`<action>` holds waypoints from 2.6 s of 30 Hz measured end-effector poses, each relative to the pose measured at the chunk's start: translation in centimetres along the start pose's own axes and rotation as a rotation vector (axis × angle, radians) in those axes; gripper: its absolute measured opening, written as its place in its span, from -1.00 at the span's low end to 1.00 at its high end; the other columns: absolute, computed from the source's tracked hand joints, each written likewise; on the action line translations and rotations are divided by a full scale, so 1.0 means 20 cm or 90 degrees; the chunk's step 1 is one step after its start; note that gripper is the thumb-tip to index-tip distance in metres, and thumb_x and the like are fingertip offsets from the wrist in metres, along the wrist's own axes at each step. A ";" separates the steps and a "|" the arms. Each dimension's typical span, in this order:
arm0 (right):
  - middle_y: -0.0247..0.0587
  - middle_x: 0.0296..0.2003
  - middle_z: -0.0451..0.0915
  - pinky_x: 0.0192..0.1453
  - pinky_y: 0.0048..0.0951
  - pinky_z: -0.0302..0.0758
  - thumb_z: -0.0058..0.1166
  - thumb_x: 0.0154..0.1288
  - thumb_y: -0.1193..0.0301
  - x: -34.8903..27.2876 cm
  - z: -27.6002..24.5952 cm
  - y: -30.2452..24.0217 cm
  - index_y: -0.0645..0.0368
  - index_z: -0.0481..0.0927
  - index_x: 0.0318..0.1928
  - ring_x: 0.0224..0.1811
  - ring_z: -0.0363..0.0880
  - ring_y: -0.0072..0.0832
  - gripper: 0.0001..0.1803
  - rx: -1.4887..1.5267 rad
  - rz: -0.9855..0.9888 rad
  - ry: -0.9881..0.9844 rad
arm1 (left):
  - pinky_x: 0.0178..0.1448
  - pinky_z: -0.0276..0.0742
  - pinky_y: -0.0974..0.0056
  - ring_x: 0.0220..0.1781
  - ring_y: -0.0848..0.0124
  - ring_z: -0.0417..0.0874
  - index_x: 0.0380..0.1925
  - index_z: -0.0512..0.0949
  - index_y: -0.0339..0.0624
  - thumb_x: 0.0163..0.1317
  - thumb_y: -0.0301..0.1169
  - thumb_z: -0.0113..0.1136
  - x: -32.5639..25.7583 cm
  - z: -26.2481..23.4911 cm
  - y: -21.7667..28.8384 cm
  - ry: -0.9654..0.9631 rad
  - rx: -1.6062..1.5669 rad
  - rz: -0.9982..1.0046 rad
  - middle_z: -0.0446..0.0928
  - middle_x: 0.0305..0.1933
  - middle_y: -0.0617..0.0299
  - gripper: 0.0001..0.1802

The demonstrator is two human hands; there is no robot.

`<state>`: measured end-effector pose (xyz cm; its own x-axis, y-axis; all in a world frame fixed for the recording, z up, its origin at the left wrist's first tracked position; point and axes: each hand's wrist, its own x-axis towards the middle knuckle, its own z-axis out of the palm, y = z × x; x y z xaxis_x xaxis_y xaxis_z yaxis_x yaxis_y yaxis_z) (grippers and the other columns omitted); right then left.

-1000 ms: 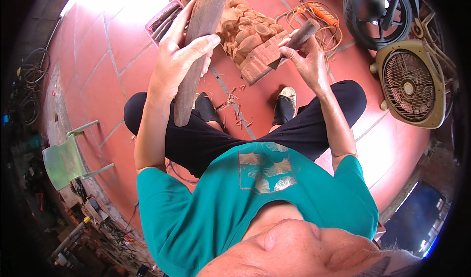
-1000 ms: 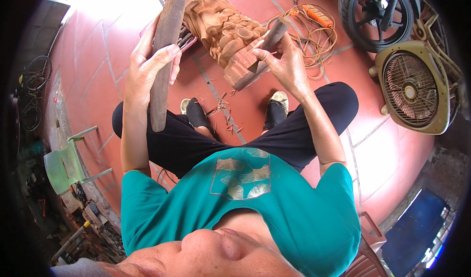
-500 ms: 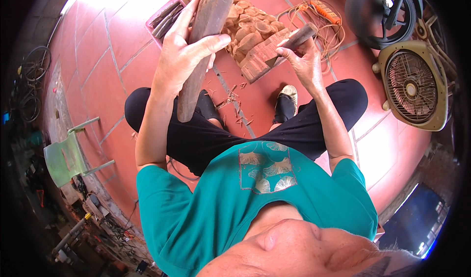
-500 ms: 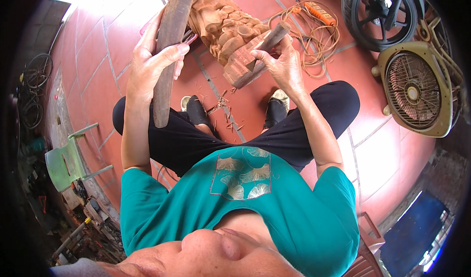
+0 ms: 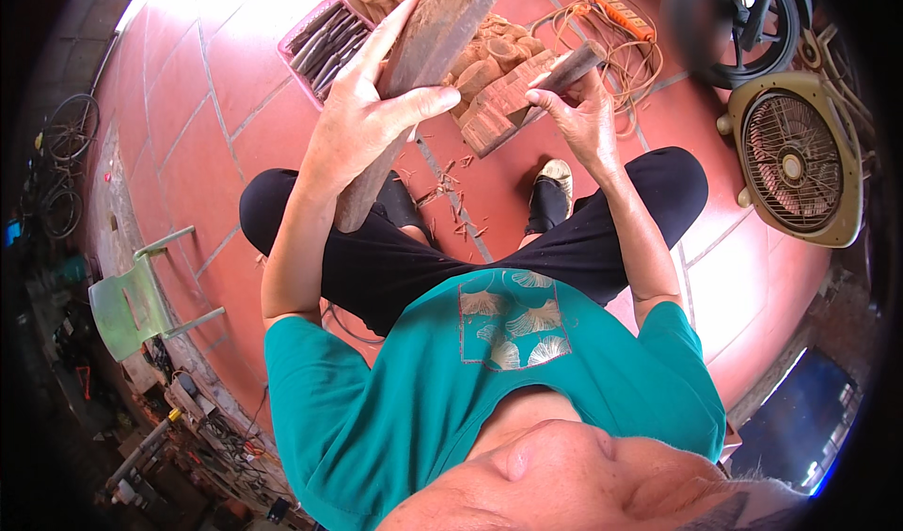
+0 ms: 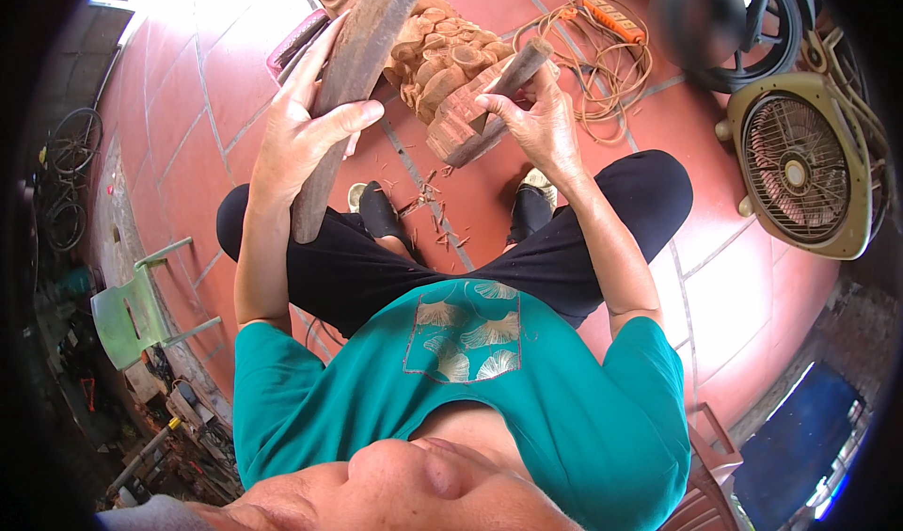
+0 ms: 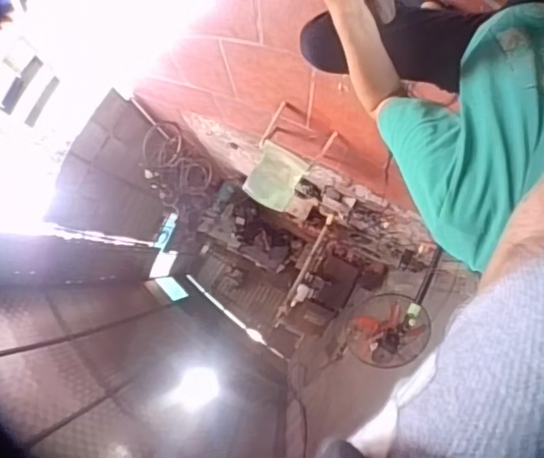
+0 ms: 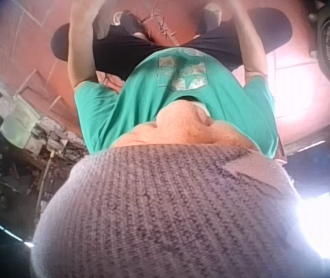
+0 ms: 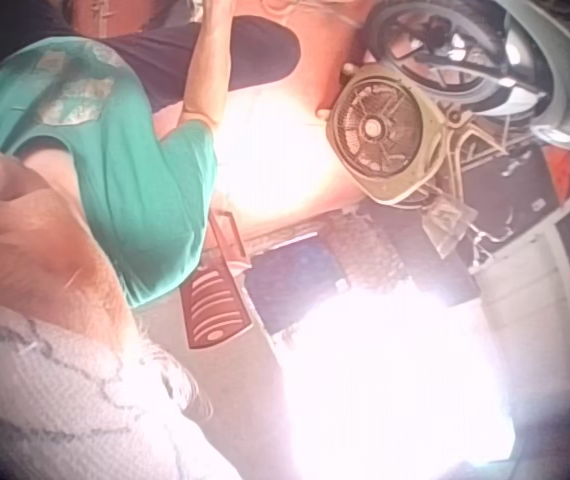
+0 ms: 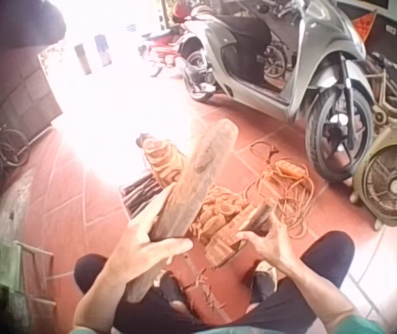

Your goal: The person carves a wooden sculpture using a chisel and mallet. They repeatedly strike the chisel to shape the wood, occasionally adjusting the sculpture's position and selecting different chisels from a nearby container.

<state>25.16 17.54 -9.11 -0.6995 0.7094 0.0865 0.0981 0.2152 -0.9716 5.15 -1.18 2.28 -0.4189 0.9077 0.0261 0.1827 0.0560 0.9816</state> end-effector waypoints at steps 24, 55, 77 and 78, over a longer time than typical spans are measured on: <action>-0.17 -0.29 0.77 -0.22 -0.33 0.64 0.49 0.16 0.16 0.02 0.03 -0.01 0.17 0.59 0.02 -0.33 0.75 -0.42 -0.48 -0.100 -0.062 0.050 | 0.44 0.41 0.17 0.35 0.22 0.56 0.56 0.23 0.03 0.27 -0.26 0.32 0.30 0.21 0.35 -0.312 0.581 0.114 0.54 0.38 0.02 -0.15; -0.14 -0.23 0.69 -0.26 -0.46 0.71 0.38 0.34 0.29 0.08 -0.05 0.10 0.36 0.54 -0.03 -0.25 0.72 -0.51 -0.58 0.194 0.024 0.065 | 0.60 0.15 0.13 0.56 0.25 0.31 0.55 0.26 -0.06 0.24 -0.31 0.37 0.26 0.10 0.23 -0.168 0.338 0.097 0.35 0.52 0.05 -0.13; -0.16 -0.28 0.77 -0.17 -0.32 0.64 0.48 0.18 0.08 0.02 0.03 0.00 0.13 0.59 0.04 -0.28 0.76 -0.33 -0.44 -0.124 -0.041 0.076 | 0.51 0.31 0.18 0.49 0.25 0.39 0.54 0.17 -0.31 0.28 -0.39 0.42 0.19 0.24 0.49 -0.184 0.398 0.183 0.34 0.51 -0.09 -0.10; -0.15 -0.28 0.77 -0.17 -0.31 0.64 0.47 0.18 0.08 0.02 0.03 0.00 0.13 0.58 0.05 -0.28 0.77 -0.32 -0.44 -0.120 -0.053 0.075 | 0.51 0.32 0.18 0.48 0.25 0.40 0.54 0.18 -0.30 0.28 -0.39 0.42 0.21 0.24 0.51 -0.179 0.339 0.165 0.34 0.50 -0.09 -0.11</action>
<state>24.47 17.35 -9.28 -0.6237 0.7556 0.1999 0.1820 0.3892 -0.9030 9.49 5.12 11.41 -0.0664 0.9895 0.1286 0.6921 -0.0472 0.7203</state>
